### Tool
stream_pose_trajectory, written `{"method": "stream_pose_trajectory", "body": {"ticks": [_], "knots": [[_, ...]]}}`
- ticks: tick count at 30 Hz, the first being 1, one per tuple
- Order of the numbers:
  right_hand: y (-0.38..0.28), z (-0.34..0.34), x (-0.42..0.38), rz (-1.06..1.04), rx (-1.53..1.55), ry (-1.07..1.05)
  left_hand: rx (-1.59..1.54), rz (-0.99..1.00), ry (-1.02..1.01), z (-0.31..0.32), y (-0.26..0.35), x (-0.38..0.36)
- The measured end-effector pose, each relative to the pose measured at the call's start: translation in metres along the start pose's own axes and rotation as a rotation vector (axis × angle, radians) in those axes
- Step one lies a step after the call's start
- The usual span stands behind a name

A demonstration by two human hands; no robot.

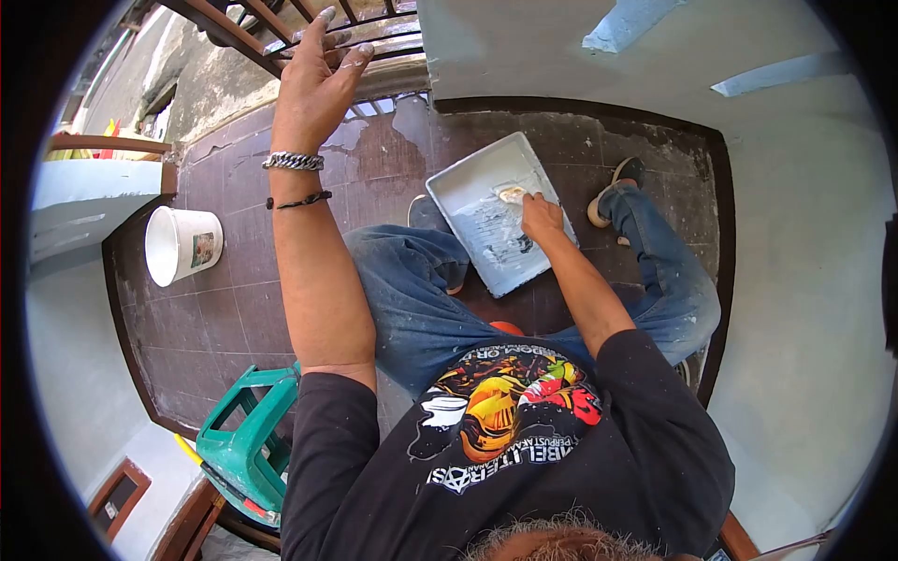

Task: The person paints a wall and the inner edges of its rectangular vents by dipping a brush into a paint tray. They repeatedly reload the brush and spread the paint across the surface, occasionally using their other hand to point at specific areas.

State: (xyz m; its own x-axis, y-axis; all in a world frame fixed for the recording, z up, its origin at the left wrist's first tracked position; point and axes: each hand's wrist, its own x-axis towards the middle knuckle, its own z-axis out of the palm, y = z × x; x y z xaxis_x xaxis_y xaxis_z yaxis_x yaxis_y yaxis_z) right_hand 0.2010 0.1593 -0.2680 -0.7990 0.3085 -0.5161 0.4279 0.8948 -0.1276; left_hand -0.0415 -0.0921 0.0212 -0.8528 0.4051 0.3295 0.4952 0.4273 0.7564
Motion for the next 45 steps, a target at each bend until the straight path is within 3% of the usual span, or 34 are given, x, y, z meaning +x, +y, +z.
{"method": "stream_pose_trajectory", "body": {"ticks": [5, 6, 9, 12, 15, 18, 21, 24, 27, 28, 31, 40, 45], "knots": [[0.037, 0.006, -0.002, 0.186, 0.314, 0.003, 0.017, 0.043, 0.031, 0.005, -0.008, 0.000], [0.063, 0.046, 0.021, 0.172, 0.378, 0.051, 0.008, 0.043, 0.028, 0.005, -0.008, -0.001], [0.056, 0.021, -0.005, 0.515, 0.928, -0.254, 0.027, 0.050, 0.007, 0.006, -0.006, -0.002], [0.081, 0.069, -0.002, 0.247, 0.453, -0.008, 0.081, 0.028, -0.020, 0.007, 0.003, -0.004], [0.093, 0.077, -0.004, 0.252, 0.351, 0.001, 0.122, -0.009, -0.047, 0.007, 0.006, -0.004], [0.105, 0.069, -0.008, 0.113, 0.376, 0.019, 0.126, -0.067, -0.095, 0.006, 0.006, -0.004], [0.090, 0.038, -0.035, 0.292, 0.826, -0.116, 0.150, -0.059, -0.098, 0.007, 0.003, -0.002], [0.100, 0.052, -0.031, 0.281, 0.901, -0.004, 0.179, -0.076, -0.102, 0.005, 0.009, -0.003], [0.114, 0.058, -0.032, 0.110, 0.769, 0.141, 0.174, -0.047, -0.116, 0.007, 0.000, -0.003], [0.107, 0.040, -0.042, 0.138, 0.797, 0.059, 0.188, -0.031, -0.115, 0.008, -0.002, -0.002], [0.103, 0.035, -0.045, 0.065, 0.650, 0.083, 0.242, -0.029, -0.118, 0.006, 0.005, -0.002], [0.079, 0.039, -0.039, 0.171, 0.520, 0.170, 0.236, -0.038, -0.145, 0.007, 0.007, -0.003], [0.070, 0.054, -0.040, 0.271, 0.325, -0.040, 0.165, 0.011, -0.150, 0.007, 0.006, -0.004]]}}
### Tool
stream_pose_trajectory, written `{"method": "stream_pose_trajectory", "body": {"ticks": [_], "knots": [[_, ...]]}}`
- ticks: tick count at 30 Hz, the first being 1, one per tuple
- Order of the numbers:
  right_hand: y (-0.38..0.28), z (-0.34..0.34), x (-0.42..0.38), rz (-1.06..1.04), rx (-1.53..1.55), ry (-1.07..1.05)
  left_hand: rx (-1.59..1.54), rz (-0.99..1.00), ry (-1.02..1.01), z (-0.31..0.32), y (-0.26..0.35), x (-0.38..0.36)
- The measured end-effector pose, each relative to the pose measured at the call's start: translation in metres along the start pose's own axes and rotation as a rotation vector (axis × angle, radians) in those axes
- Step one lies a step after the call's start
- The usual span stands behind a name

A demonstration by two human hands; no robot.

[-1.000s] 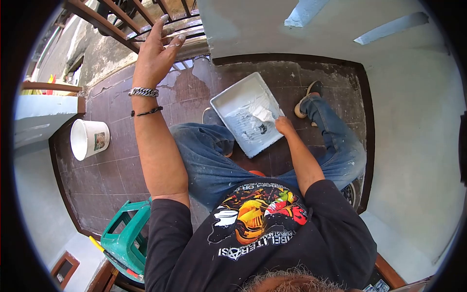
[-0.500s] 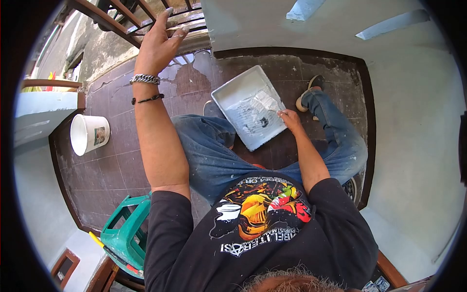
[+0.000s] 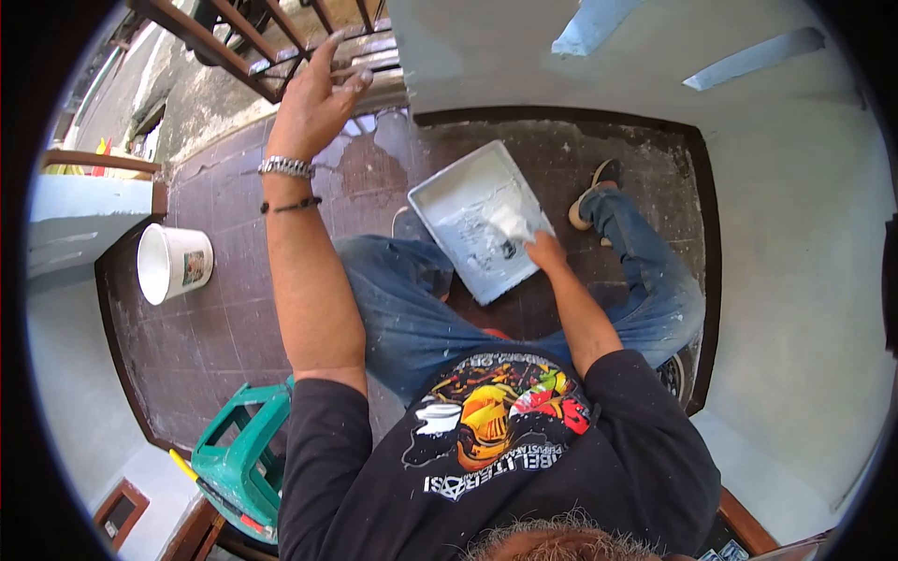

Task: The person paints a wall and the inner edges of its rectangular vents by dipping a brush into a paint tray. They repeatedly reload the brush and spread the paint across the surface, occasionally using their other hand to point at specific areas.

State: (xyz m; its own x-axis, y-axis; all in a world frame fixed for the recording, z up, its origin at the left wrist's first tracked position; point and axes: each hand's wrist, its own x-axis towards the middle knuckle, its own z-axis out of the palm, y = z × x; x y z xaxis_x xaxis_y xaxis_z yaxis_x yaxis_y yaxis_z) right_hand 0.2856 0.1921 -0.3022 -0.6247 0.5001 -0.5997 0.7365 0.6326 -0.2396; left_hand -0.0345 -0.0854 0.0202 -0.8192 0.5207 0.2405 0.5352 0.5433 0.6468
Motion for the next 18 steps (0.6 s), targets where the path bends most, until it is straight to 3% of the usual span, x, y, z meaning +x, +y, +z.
{"method": "stream_pose_trajectory", "body": {"ticks": [1, 7, 10, 13, 15, 18], "knots": [[0.005, 0.002, 0.004, 0.000, -0.076, -0.054, 0.002, -0.016, -0.018, -0.002, 0.002, 0.000], [0.011, -0.026, -0.006, -0.071, 0.167, -0.030, 0.018, -0.069, -0.003, -0.005, 0.009, -0.001], [0.000, -0.051, -0.022, -0.199, 0.292, 0.211, 0.052, -0.088, -0.011, -0.006, 0.015, -0.002], [-0.034, -0.133, -0.048, -0.339, 0.434, 0.196, -0.005, -0.121, -0.003, -0.005, 0.017, -0.002], [-0.048, -0.178, -0.039, -0.420, 0.501, 0.307, 0.002, -0.110, 0.012, -0.005, 0.022, -0.002], [-0.097, -0.269, -0.049, -0.377, 0.575, 0.340, 0.050, 0.008, 0.068, 0.001, 0.009, -0.001]]}}
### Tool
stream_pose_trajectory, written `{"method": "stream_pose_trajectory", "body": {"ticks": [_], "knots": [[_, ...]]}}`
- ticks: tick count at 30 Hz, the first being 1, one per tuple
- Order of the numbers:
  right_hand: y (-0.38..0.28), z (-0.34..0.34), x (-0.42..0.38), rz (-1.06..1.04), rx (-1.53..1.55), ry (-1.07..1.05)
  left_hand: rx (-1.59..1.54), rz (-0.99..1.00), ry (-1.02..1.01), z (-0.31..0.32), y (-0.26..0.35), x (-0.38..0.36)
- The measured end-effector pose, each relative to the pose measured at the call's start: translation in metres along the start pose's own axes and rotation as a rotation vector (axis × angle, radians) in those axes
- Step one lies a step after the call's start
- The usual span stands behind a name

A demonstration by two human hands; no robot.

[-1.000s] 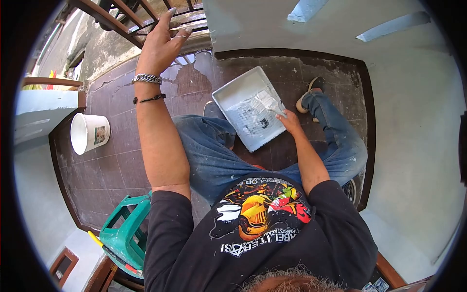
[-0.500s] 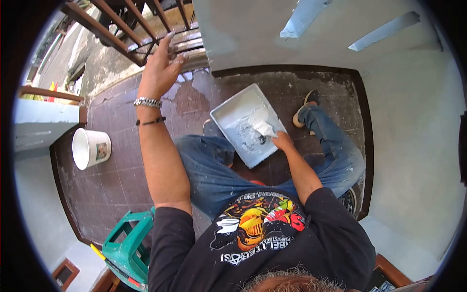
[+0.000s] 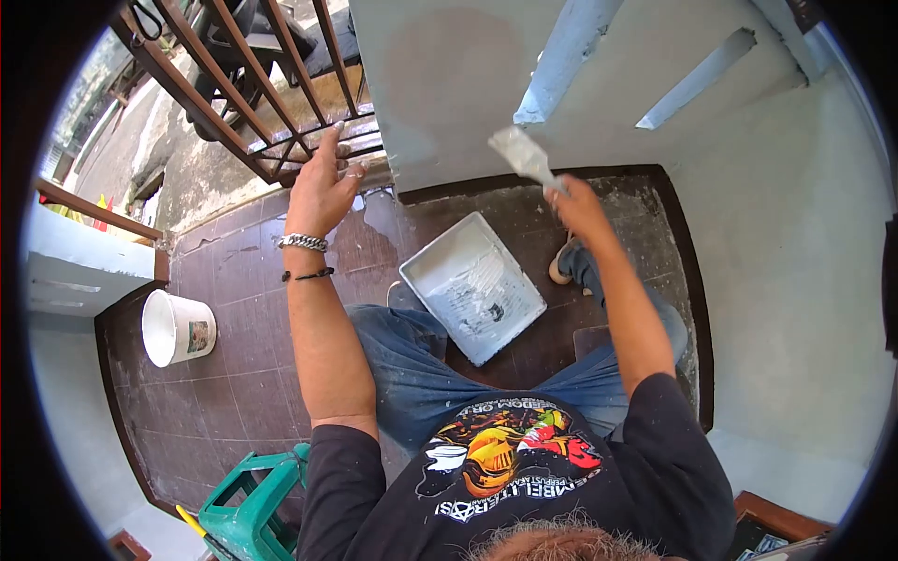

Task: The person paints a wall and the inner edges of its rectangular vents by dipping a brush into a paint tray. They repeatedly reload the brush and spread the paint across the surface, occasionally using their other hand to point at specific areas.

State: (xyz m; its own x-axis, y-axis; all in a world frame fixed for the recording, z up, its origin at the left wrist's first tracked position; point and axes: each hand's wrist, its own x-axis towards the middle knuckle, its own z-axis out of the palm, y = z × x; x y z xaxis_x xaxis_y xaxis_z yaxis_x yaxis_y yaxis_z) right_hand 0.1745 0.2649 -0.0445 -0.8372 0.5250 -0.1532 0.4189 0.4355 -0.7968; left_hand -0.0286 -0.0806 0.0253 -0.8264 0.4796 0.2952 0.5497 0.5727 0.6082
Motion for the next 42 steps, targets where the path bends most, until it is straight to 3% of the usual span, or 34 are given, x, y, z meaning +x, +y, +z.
{"method": "stream_pose_trajectory", "body": {"ticks": [3, 9, 15, 24, 28, 30, 31, 34, 37, 42], "knots": [[-0.060, -0.028, 0.039, 0.024, 0.301, -0.026, 0.015, -0.030, -0.023, 0.000, -0.002, 0.000], [-0.117, -0.089, 0.046, -0.029, 0.360, -0.030, 0.033, -0.056, -0.038, -0.002, -0.005, -0.003], [-0.124, -0.084, 0.042, 0.044, 0.288, -0.050, 0.041, -0.036, -0.064, -0.004, -0.001, -0.003], [-0.228, -0.167, 0.009, -0.255, 0.379, 0.063, 0.069, -0.110, -0.154, -0.011, 0.011, -0.002], [-0.218, -0.158, -0.001, -0.377, 0.386, 0.236, 0.097, -0.065, -0.107, -0.006, 0.003, -0.003], [-0.196, -0.134, 0.007, -0.481, 0.370, 0.337, 0.097, -0.143, -0.181, -0.012, 0.011, -0.003], [-0.187, -0.130, 0.011, -0.520, 0.151, 0.440, 0.102, -0.100, -0.140, -0.008, 0.006, -0.003], [-0.181, -0.119, 0.028, -0.956, -0.274, 0.843, 0.092, -0.122, -0.158, -0.006, 0.003, -0.003], [-0.197, -0.116, 0.025, -0.813, -0.475, 0.884, 0.084, -0.102, -0.153, -0.005, 0.000, -0.002], [-0.208, -0.120, 0.060, -0.832, -0.465, 0.977, 0.097, -0.102, -0.159, -0.005, 0.007, -0.003]]}}
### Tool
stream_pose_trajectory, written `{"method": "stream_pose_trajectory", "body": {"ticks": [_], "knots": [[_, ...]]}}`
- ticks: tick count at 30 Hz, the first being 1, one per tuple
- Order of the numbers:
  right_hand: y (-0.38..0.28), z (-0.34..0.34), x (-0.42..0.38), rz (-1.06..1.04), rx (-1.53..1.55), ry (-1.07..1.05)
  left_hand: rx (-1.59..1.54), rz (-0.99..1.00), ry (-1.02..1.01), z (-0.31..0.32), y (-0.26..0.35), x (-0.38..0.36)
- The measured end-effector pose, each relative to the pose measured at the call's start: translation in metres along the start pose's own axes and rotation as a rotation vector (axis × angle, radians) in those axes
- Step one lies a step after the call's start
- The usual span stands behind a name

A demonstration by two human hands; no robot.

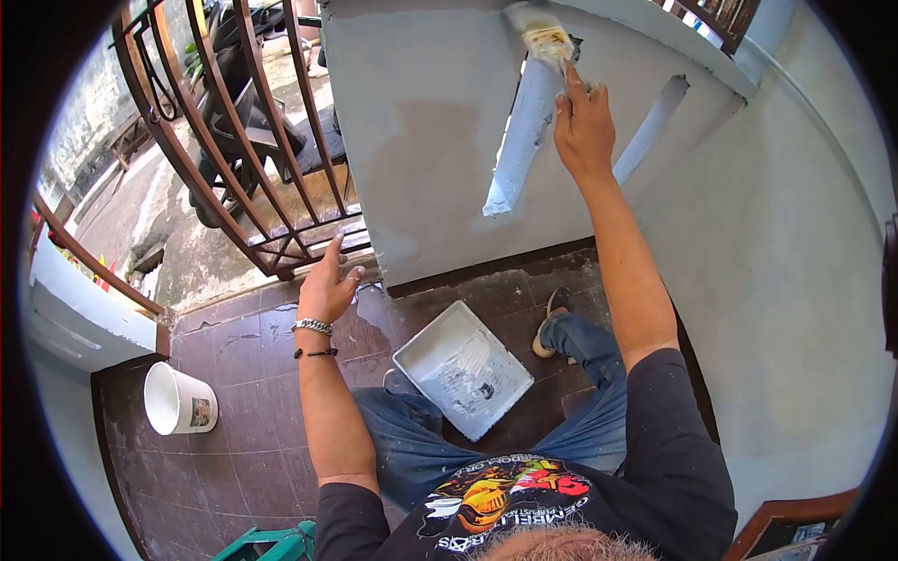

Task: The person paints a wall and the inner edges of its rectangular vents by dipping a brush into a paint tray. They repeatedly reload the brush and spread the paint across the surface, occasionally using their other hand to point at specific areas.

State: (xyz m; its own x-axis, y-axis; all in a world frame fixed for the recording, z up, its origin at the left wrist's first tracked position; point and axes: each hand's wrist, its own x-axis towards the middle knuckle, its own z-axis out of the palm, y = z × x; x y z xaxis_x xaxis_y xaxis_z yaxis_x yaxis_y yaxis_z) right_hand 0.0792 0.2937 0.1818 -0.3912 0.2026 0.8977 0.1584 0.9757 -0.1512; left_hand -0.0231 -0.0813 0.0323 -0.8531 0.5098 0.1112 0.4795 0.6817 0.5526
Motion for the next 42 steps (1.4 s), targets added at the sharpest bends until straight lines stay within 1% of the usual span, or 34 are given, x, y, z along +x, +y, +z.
{"method": "stream_pose_trajectory", "body": {"ticks": [3, 4, 5, 8, 9, 13, 16, 17, 20, 24, 26, 28, 31, 34, 38, 41, 42], "knots": [[0.004, 0.031, 0.002, 0.074, 0.052, 0.052, 0.001, 0.073, 0.028, 0.009, -0.009, 0.003], [-0.002, 0.038, 0.002, 0.096, 0.068, 0.067, -0.006, 0.054, 0.006, 0.007, -0.005, 0.003], [-0.008, 0.042, -0.003, 0.106, 0.053, 0.013, -0.013, 0.033, -0.015, 0.005, -0.001, 0.003], [-0.018, 0.042, -0.028, 0.137, 0.112, -0.032, -0.015, 0.015, -0.037, 0.002, 0.006, 0.001], [-0.019, 0.035, -0.031, 0.109, 0.186, -0.002, -0.014, 0.014, -0.033, 0.002, 0.006, 0.002], [-0.030, 0.023, -0.003, 0.050, 0.159, 0.104, -0.008, 0.021, -0.047, 0.003, 0.010, 0.000], [-0.027, 0.041, 0.000, 0.044, 0.174, 0.072, 0.002, -0.036, -0.107, -0.003, 0.018, -0.001], [-0.024, 0.049, -0.010, 0.030, 0.142, 0.045, 0.006, -0.005, -0.076, -0.003, 0.017, 0.000], [-0.031, 0.042, -0.036, 0.062, 0.173, -0.049, 0.014, 0.065, -0.020, 0.008, 0.007, 0.001], [-0.035, 0.033, -0.008, -0.015, 0.193, 0.066, 0.013, 0.084, -0.037, 0.014, 0.000, 0.001], [-0.038, 0.035, 0.003, 0.028, 0.153, 0.047, 0.019, 0.084, -0.033, 0.013, 0.003, 0.004], [-0.033, 0.047, -0.004, 0.052, 0.103, 0.004, 0.029, 0.080, -0.022, 0.011, 0.004, 0.002], [-0.020, 0.046, -0.035, -0.006, 0.149, -0.029, 0.030, 0.074, -0.039, 0.007, 0.009, 0.002], [0.004, 0.042, -0.032, 0.009, 0.185, 0.088, 0.043, 0.077, -0.059, 0.010, 0.007, 0.001], [0.023, 0.040, 0.006, 0.059, 0.128, 0.177, 0.043, 0.094, -0.030, 0.016, -0.004, 0.003], [0.028, 0.055, -0.009, 0.102, 0.079, 0.093, 0.021, -0.015, -0.132, -0.004, 0.023, -0.001], [0.032, 0.056, -0.019, 0.085, 0.103, 0.079, 0.014, -0.047, -0.169, -0.006, 0.027, -0.001]]}}
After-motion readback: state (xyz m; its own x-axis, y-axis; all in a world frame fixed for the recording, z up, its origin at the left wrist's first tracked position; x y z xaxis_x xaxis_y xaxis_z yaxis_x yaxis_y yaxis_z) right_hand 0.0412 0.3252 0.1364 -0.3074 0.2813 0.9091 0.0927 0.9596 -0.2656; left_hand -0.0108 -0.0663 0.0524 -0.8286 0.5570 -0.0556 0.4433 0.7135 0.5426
